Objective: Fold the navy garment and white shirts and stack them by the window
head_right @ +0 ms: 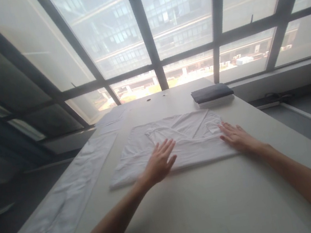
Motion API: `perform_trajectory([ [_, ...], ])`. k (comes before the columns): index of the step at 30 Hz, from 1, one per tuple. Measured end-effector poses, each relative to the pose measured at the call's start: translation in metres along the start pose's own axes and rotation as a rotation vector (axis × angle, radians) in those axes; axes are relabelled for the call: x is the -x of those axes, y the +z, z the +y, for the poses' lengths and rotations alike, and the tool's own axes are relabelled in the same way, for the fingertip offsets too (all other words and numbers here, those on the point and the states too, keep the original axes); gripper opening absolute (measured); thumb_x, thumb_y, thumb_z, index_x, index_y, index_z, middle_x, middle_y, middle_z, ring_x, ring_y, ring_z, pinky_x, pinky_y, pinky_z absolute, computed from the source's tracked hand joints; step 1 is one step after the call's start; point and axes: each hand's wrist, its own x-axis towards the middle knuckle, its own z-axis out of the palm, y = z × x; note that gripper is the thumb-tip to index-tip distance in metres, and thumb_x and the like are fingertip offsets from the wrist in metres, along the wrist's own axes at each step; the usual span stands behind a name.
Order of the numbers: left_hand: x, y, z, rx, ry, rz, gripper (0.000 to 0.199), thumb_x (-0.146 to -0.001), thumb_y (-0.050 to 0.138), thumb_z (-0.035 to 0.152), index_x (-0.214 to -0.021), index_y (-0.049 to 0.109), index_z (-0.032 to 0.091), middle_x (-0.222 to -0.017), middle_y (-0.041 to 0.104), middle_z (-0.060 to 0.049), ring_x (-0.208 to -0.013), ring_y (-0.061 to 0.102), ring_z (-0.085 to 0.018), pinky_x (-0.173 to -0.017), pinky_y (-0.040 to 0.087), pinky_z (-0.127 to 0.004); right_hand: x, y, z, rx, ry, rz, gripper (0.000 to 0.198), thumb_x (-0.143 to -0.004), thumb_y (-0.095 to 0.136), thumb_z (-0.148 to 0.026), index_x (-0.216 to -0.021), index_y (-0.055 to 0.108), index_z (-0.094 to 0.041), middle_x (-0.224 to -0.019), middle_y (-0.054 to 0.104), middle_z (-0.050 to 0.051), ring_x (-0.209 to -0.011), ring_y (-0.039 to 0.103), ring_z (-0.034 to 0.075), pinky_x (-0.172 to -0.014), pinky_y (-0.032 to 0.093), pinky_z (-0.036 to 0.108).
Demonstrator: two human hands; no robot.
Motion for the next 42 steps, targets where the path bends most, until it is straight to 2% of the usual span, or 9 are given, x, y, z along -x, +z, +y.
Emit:
perform_trajectory([
  [5,-0.056,0.037,0.057,0.061,0.079,-0.016,0.058,-0.107,0.026,0.049,-0.157,0.036,0.02,-0.163,0.037,-0.009,-0.154,0.026,-0.026,-0.125,0.02,-0.051,-0.001,0.005,0.003,0.016,-0.02,0.01,0.07,-0.102,0.018,-0.057,-0.162,0.025,-0.021,-0.166,0.026,0.012,-0.154,0.021,0.029,-0.12,0.023,0.062],
  [11,-0.057,0.065,0.056,0.08,0.062,-0.09,0.06,-0.107,0.024,0.051,-0.157,0.035,0.021,-0.165,0.033,-0.008,-0.154,0.023,-0.027,-0.124,0.021,-0.052,-0.001,0.006,0.0,0.031,-0.008,0.021,0.07,-0.103,0.023,-0.058,-0.162,0.026,-0.02,-0.166,0.027,0.014,-0.154,0.023,0.03,-0.119,0.024,0.064],
  [16,-0.057,0.067,0.054,0.062,0.051,-0.094,0.061,-0.106,0.025,0.052,-0.158,0.034,0.021,-0.166,0.032,-0.008,-0.155,0.021,-0.028,-0.124,0.02,-0.053,0.006,-0.018,-0.032,-0.009,-0.033,0.323,0.064,-0.101,0.037,-0.051,-0.152,0.045,-0.013,-0.163,0.032,0.02,-0.153,0.023,0.035,-0.12,0.015,0.068],
  [20,-0.059,0.068,0.056,0.067,0.047,-0.074,0.059,-0.106,0.028,0.05,-0.157,0.036,0.022,-0.165,0.033,-0.008,-0.155,0.022,-0.029,-0.124,0.021,-0.055,0.009,-0.035,-0.094,-0.618,-0.069,0.468,0.049,-0.1,0.046,-0.049,-0.134,0.065,-0.019,-0.149,0.055,0.016,-0.142,0.046,0.031,-0.119,0.033,0.056],
  [23,-0.059,0.069,0.057,0.084,0.054,-0.043,0.053,-0.105,0.035,0.047,-0.153,0.043,0.025,-0.163,0.038,-0.008,-0.152,0.027,-0.029,-0.123,0.021,-0.058,0.001,-0.031,-0.144,-1.314,-0.006,0.147,0.045,-0.098,0.048,-0.053,-0.115,0.073,-0.02,-0.127,0.071,0.015,-0.119,0.066,0.033,-0.103,0.051,0.057],
  [26,-0.061,0.068,0.056,0.091,0.061,-0.05,0.046,-0.105,0.038,0.041,-0.146,0.053,0.026,-0.154,0.05,-0.008,-0.147,0.037,-0.028,-0.124,0.019,-0.058,-0.014,-0.019,-0.169,-1.705,0.033,-0.13,0.045,-0.099,0.043,-0.051,-0.109,0.073,-0.019,-0.123,0.073,0.014,-0.118,0.068,0.031,-0.107,0.049,0.056],
  [31,-0.063,0.069,0.054,0.06,0.056,-0.086,0.053,-0.105,0.035,0.045,-0.15,0.048,0.021,-0.158,0.044,-0.012,-0.15,0.031,-0.03,-0.123,0.021,-0.058,-0.034,-0.012,-0.137,-1.834,0.1,-0.208,0.062,-0.103,0.022,-0.057,-0.121,0.064,-0.016,-0.139,0.063,0.018,-0.133,0.058,0.027,-0.116,0.04,0.054],
  [37,-0.062,0.068,0.053,0.059,0.062,-0.083,0.059,-0.105,0.031,0.047,-0.158,0.034,0.022,-0.166,0.032,-0.008,-0.155,0.021,-0.03,-0.124,0.021,-0.055,-0.025,-0.023,-0.07,-1.638,0.131,-0.02,0.071,-0.101,0.009,-0.061,-0.14,0.05,-0.019,-0.154,0.049,0.018,-0.143,0.047,0.027,-0.114,0.039,0.059],
  [42,-0.061,0.069,0.055,0.065,0.057,-0.089,0.059,-0.105,0.03,0.048,-0.158,0.035,0.022,-0.166,0.031,-0.007,-0.155,0.021,-0.029,-0.124,0.019,-0.055,-0.024,-0.023,-0.051,-1.457,0.216,0.199,0.073,-0.099,0.0,-0.06,-0.158,0.025,-0.025,-0.16,0.04,0.017,-0.144,0.044,0.027,-0.112,0.04,0.061],
])
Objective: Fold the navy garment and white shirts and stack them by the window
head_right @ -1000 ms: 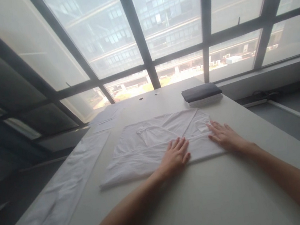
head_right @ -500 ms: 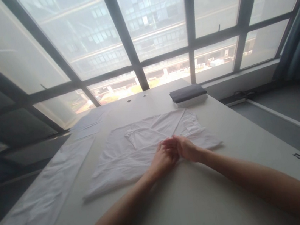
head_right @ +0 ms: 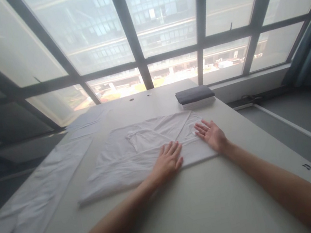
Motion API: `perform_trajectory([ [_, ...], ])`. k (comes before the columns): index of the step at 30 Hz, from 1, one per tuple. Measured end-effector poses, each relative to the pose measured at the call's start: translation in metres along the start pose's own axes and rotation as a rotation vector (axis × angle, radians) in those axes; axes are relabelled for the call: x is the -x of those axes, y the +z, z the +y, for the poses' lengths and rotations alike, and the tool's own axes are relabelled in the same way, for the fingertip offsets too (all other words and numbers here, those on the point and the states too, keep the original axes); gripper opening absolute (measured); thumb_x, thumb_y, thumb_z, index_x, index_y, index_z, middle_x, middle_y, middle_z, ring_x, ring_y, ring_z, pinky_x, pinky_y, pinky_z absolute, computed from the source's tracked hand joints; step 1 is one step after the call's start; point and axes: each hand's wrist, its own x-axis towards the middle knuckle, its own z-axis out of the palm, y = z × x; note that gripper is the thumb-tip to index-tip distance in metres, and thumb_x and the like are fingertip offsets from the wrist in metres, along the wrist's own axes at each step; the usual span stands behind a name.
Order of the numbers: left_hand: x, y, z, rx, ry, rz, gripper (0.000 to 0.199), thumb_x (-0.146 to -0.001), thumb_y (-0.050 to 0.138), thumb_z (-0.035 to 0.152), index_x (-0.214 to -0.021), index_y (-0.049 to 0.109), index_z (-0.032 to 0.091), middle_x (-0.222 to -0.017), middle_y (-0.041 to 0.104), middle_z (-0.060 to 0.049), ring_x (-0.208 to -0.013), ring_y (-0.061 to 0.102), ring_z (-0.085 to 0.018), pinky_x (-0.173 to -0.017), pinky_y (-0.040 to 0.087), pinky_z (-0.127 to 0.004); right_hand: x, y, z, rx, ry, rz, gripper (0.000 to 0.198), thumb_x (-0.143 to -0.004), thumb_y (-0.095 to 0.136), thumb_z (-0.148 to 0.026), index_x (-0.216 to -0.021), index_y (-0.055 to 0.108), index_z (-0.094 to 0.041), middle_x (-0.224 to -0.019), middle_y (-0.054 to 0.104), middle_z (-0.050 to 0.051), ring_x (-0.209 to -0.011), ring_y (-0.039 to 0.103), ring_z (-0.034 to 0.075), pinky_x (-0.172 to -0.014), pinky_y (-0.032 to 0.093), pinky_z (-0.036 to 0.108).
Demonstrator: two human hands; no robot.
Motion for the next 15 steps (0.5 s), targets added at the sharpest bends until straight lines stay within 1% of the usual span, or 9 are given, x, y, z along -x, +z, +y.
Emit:
perform_trajectory([
  [2,0.0,0.0,0.0,-0.003,-0.001,0.005,0.059,-0.105,0.03,0.048,-0.158,0.035,0.021,-0.166,0.031,-0.008,-0.155,0.021,-0.029,-0.124,0.019,-0.055,0.003,0.004,0.0,0.083,-0.098,0.161,0.073,-0.1,0.003,-0.059,-0.16,0.022,-0.024,-0.16,0.041,0.016,-0.145,0.044,0.027,-0.112,0.041,0.058],
  [4,0.0,0.001,0.001,-0.005,-0.001,0.009,0.059,-0.105,0.03,0.048,-0.158,0.035,0.021,-0.165,0.032,-0.008,-0.155,0.021,-0.029,-0.124,0.019,-0.056,0.011,0.012,-0.002,0.253,-0.236,0.297,0.073,-0.101,0.009,-0.059,-0.16,0.027,-0.021,-0.157,0.046,0.015,-0.143,0.045,0.028,-0.113,0.041,0.055],
  [5,0.001,0.001,0.001,-0.004,0.0,0.012,0.059,-0.105,0.03,0.048,-0.158,0.035,0.021,-0.165,0.032,-0.008,-0.155,0.021,-0.029,-0.124,0.019,-0.056,0.016,0.018,-0.003,0.369,-0.303,0.32,0.072,-0.101,0.013,-0.058,-0.159,0.033,-0.02,-0.155,0.048,0.014,-0.143,0.045,0.029,-0.114,0.04,0.054],
  [6,0.001,0.001,0.001,-0.004,0.001,0.015,0.059,-0.105,0.03,0.048,-0.158,0.035,0.021,-0.165,0.032,-0.008,-0.155,0.021,-0.029,-0.124,0.019,-0.056,0.022,0.024,-0.003,0.495,-0.363,0.304,0.069,-0.102,0.017,-0.056,-0.157,0.038,-0.021,-0.154,0.05,0.013,-0.143,0.045,0.029,-0.116,0.039,0.053],
  [7,0.001,0.001,0.0,-0.004,0.002,0.018,0.059,-0.105,0.029,0.048,-0.158,0.035,0.021,-0.166,0.032,-0.008,-0.155,0.021,-0.029,-0.124,0.019,-0.056,0.028,0.031,-0.002,0.623,-0.41,0.253,0.065,-0.102,0.022,-0.054,-0.155,0.042,-0.022,-0.154,0.05,0.011,-0.144,0.044,0.029,-0.118,0.036,0.052],
  [9,0.001,0.001,0.0,-0.003,0.003,0.022,0.061,-0.105,0.029,0.05,-0.158,0.034,0.02,-0.165,0.032,-0.008,-0.155,0.02,-0.03,-0.124,0.02,-0.057,0.037,0.045,0.002,0.867,-0.459,0.083,0.06,-0.101,0.03,-0.047,-0.155,0.044,-0.022,-0.159,0.043,0.009,-0.149,0.036,0.028,-0.122,0.03,0.051],
  [12,0.0,0.003,0.0,0.006,-0.005,0.023,0.064,-0.105,0.027,0.053,-0.159,0.032,0.018,-0.165,0.032,-0.009,-0.155,0.02,-0.029,-0.123,0.021,-0.055,0.042,0.06,0.013,1.172,-0.401,-0.155,0.062,-0.1,0.036,-0.041,-0.157,0.04,-0.017,-0.165,0.031,0.013,-0.154,0.023,0.029,-0.125,0.02,0.053],
  [13,0.0,0.003,0.0,0.008,-0.007,0.024,0.065,-0.105,0.027,0.053,-0.159,0.031,0.018,-0.165,0.032,-0.009,-0.155,0.021,-0.029,-0.123,0.021,-0.055,0.041,0.062,0.017,1.248,-0.367,-0.207,0.062,-0.101,0.036,-0.042,-0.156,0.04,-0.015,-0.165,0.03,0.015,-0.155,0.021,0.03,-0.124,0.018,0.055],
  [15,0.0,0.005,-0.001,0.01,-0.007,0.03,0.065,-0.105,0.026,0.053,-0.16,0.03,0.018,-0.165,0.031,-0.009,-0.155,0.021,-0.029,-0.123,0.021,-0.055,0.038,0.062,0.023,1.348,-0.323,-0.264,0.063,-0.102,0.034,-0.044,-0.156,0.04,-0.013,-0.165,0.029,0.017,-0.155,0.018,0.031,-0.124,0.015,0.056],
])
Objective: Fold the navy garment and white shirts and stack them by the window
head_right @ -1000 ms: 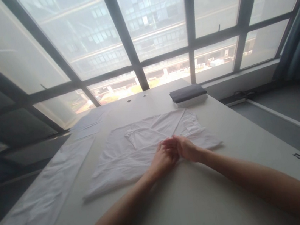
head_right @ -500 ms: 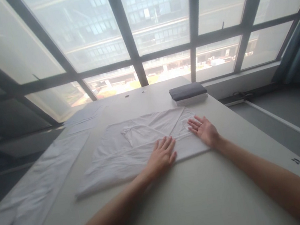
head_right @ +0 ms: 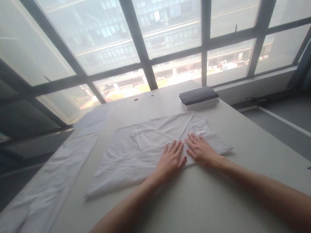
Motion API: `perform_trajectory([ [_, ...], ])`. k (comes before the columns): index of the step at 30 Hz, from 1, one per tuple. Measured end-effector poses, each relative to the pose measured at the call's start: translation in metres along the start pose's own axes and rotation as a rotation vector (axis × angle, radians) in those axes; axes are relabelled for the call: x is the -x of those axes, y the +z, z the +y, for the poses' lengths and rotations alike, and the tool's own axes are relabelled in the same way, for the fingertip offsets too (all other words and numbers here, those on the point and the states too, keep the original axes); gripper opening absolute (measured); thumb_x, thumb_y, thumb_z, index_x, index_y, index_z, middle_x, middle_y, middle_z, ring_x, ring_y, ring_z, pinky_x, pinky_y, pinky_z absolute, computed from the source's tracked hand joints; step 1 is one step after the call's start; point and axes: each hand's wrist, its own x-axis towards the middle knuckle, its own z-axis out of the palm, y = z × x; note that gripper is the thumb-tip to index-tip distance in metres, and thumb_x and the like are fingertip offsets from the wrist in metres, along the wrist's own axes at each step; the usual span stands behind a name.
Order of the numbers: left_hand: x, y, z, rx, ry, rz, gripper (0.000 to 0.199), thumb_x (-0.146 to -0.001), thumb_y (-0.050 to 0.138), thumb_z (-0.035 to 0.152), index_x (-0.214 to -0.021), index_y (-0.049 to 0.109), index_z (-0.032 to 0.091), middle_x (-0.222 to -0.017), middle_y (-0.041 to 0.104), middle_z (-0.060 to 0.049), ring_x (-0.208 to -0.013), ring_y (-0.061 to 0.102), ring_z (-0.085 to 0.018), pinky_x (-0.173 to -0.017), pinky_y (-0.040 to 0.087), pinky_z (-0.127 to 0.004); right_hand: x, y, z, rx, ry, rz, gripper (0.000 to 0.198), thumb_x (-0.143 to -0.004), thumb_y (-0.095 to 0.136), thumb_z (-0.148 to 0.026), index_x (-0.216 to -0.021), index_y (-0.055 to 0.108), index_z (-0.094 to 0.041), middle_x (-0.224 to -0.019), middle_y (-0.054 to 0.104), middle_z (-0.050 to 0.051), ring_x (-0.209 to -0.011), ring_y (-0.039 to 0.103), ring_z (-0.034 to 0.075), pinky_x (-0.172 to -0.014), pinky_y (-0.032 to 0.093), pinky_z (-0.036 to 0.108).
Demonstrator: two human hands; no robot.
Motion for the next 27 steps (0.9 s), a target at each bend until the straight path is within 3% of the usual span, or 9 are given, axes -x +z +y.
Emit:
perform_trajectory([
  [6,0.001,-0.001,-0.006,0.029,0.029,-0.016,0.066,-0.106,0.025,0.054,-0.161,0.027,0.019,-0.166,0.03,-0.009,-0.155,0.019,-0.028,-0.124,0.018,-0.055,-0.001,0.003,0.007,0.097,-0.016,-0.03,0.065,-0.103,0.031,-0.05,-0.157,0.038,-0.014,-0.166,0.025,0.017,-0.155,0.017,0.03,-0.124,0.016,0.054],
  [13,0.01,-0.021,-0.023,0.028,0.093,-0.108,0.07,-0.104,0.028,0.063,-0.162,0.024,0.026,-0.167,0.026,-0.008,-0.156,0.017,-0.028,-0.123,0.019,-0.055,-0.001,0.004,0.006,0.094,-0.01,0.013,0.064,-0.102,0.031,-0.054,-0.157,0.039,-0.022,-0.166,0.028,0.013,-0.155,0.02,0.031,-0.123,0.017,0.057],
  [20,0.042,-0.028,-0.052,-0.006,-0.047,-0.148,0.069,-0.105,0.024,0.063,-0.163,0.019,0.027,-0.168,0.022,-0.006,-0.157,0.012,-0.026,-0.125,0.016,-0.052,-0.002,0.004,0.005,0.086,-0.012,0.017,0.063,-0.102,0.033,-0.052,-0.157,0.039,-0.022,-0.165,0.029,0.013,-0.154,0.021,0.03,-0.123,0.017,0.057],
  [27,0.105,-0.046,-0.1,-0.094,-0.241,-0.182,0.07,-0.105,0.019,0.062,-0.163,0.021,0.024,-0.168,0.019,-0.006,-0.157,0.013,-0.026,-0.125,0.015,-0.052,-0.001,0.004,0.003,0.095,0.004,-0.001,0.064,-0.102,0.031,-0.051,-0.157,0.04,-0.018,-0.165,0.029,0.014,-0.154,0.022,0.03,-0.123,0.017,0.055],
])
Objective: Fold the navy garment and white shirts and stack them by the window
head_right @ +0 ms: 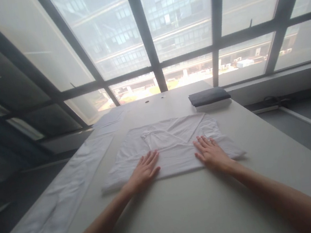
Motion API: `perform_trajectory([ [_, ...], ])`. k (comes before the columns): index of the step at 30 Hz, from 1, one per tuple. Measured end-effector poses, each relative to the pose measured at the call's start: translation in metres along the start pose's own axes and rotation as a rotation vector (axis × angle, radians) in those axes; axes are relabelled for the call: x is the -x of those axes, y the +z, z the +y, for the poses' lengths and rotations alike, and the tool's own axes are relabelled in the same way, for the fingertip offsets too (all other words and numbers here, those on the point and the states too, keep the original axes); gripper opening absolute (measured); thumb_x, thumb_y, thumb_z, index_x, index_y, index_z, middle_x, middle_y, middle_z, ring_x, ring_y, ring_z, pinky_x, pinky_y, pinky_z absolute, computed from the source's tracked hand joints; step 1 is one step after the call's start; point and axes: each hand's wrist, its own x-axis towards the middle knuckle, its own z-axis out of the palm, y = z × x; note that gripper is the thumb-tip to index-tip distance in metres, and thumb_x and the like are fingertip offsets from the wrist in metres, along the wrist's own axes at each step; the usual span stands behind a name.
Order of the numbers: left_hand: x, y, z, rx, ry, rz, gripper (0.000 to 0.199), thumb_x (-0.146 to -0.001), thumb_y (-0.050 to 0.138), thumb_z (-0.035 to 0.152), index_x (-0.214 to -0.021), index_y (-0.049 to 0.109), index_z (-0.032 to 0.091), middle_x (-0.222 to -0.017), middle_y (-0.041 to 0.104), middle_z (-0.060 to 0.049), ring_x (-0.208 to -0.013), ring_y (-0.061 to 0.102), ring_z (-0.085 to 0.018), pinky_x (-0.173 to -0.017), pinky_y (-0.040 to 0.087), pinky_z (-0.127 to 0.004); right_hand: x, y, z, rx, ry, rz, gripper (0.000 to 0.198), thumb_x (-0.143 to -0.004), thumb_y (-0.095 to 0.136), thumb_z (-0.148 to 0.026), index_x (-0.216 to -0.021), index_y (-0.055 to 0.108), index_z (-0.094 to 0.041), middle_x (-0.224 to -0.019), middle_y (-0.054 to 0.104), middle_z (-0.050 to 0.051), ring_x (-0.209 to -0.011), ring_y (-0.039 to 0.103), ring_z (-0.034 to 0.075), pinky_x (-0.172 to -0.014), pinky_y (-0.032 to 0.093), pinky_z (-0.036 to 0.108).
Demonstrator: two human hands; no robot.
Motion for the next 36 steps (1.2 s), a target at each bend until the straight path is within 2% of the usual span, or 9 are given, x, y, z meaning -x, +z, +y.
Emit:
perform_trajectory([
  [6,0.042,0.001,-0.056,-0.027,-0.155,-0.015,0.07,-0.105,0.017,0.061,-0.163,0.02,0.023,-0.167,0.022,-0.009,-0.156,0.017,-0.028,-0.123,0.02,-0.051,0.001,0.004,0.003,0.026,0.001,-0.002,0.065,-0.102,0.027,-0.052,-0.157,0.039,-0.019,-0.165,0.03,0.012,-0.155,0.021,0.029,-0.124,0.016,0.054],
  [10,0.059,0.004,-0.075,-0.032,-0.236,0.034,0.067,-0.106,0.011,0.057,-0.163,0.024,0.023,-0.167,0.023,-0.008,-0.156,0.018,-0.027,-0.123,0.021,-0.052,0.002,0.006,0.005,0.04,-0.004,0.004,0.065,-0.102,0.028,-0.053,-0.157,0.04,-0.019,-0.165,0.03,0.012,-0.155,0.021,0.029,-0.124,0.016,0.054],
  [16,0.064,0.008,-0.072,0.052,-0.255,0.11,0.068,-0.106,0.014,0.056,-0.161,0.03,0.019,-0.166,0.027,-0.012,-0.155,0.019,-0.031,-0.122,0.018,-0.06,0.003,0.011,0.008,0.082,-0.012,0.021,0.062,-0.103,0.028,-0.049,-0.156,0.041,-0.019,-0.165,0.031,0.012,-0.154,0.022,0.029,-0.123,0.022,0.055],
  [20,0.068,-0.007,-0.074,0.184,-0.25,0.289,0.063,-0.107,0.022,0.054,-0.157,0.04,0.02,-0.161,0.04,-0.012,-0.152,0.029,-0.03,-0.122,0.023,-0.059,0.006,0.009,0.009,0.062,-0.035,0.106,0.059,-0.103,0.034,-0.044,-0.153,0.045,-0.015,-0.162,0.036,0.016,-0.153,0.026,0.03,-0.122,0.027,0.056],
  [23,0.078,-0.023,-0.079,0.329,-0.131,0.375,0.057,-0.106,0.035,0.05,-0.154,0.045,0.021,-0.156,0.047,-0.011,-0.148,0.038,-0.026,-0.122,0.032,-0.05,0.009,0.002,0.007,0.008,-0.113,0.221,0.053,-0.103,0.037,-0.037,-0.15,0.048,-0.015,-0.161,0.039,0.016,-0.152,0.029,0.028,-0.122,0.028,0.053],
  [27,0.088,-0.027,-0.081,0.363,0.095,0.248,0.051,-0.101,0.053,0.045,-0.149,0.051,0.029,-0.156,0.048,-0.006,-0.15,0.034,-0.027,-0.123,0.032,-0.048,0.011,-0.004,0.003,-0.071,-0.275,0.267,0.05,-0.102,0.042,-0.034,-0.149,0.048,-0.02,-0.161,0.04,0.012,-0.152,0.03,0.026,-0.123,0.029,0.051],
  [29,0.086,-0.02,-0.079,0.387,0.074,0.251,0.057,-0.1,0.055,0.045,-0.154,0.044,0.031,-0.157,0.047,-0.006,-0.149,0.036,-0.027,-0.122,0.032,-0.049,0.011,-0.002,0.002,-0.096,-0.33,0.222,0.05,-0.102,0.044,-0.034,-0.15,0.047,-0.022,-0.161,0.039,0.01,-0.152,0.031,0.026,-0.122,0.031,0.052],
  [32,0.08,-0.008,-0.078,0.434,-0.042,0.314,0.075,-0.1,0.054,0.049,-0.163,0.02,0.03,-0.158,0.044,-0.009,-0.146,0.041,-0.027,-0.12,0.035,-0.048,0.011,0.001,0.002,-0.099,-0.35,0.162,0.049,-0.102,0.045,-0.035,-0.15,0.049,-0.024,-0.161,0.04,0.011,-0.151,0.032,0.029,-0.12,0.033,0.054],
  [36,0.073,0.0,-0.08,0.338,-0.167,0.309,0.082,-0.096,0.055,0.061,-0.164,0.02,0.029,-0.162,0.039,-0.01,-0.15,0.033,-0.03,-0.121,0.031,-0.049,0.011,0.003,0.003,-0.07,-0.318,0.166,0.05,-0.102,0.044,-0.037,-0.15,0.049,-0.024,-0.161,0.039,0.012,-0.151,0.032,0.03,-0.12,0.032,0.057],
])
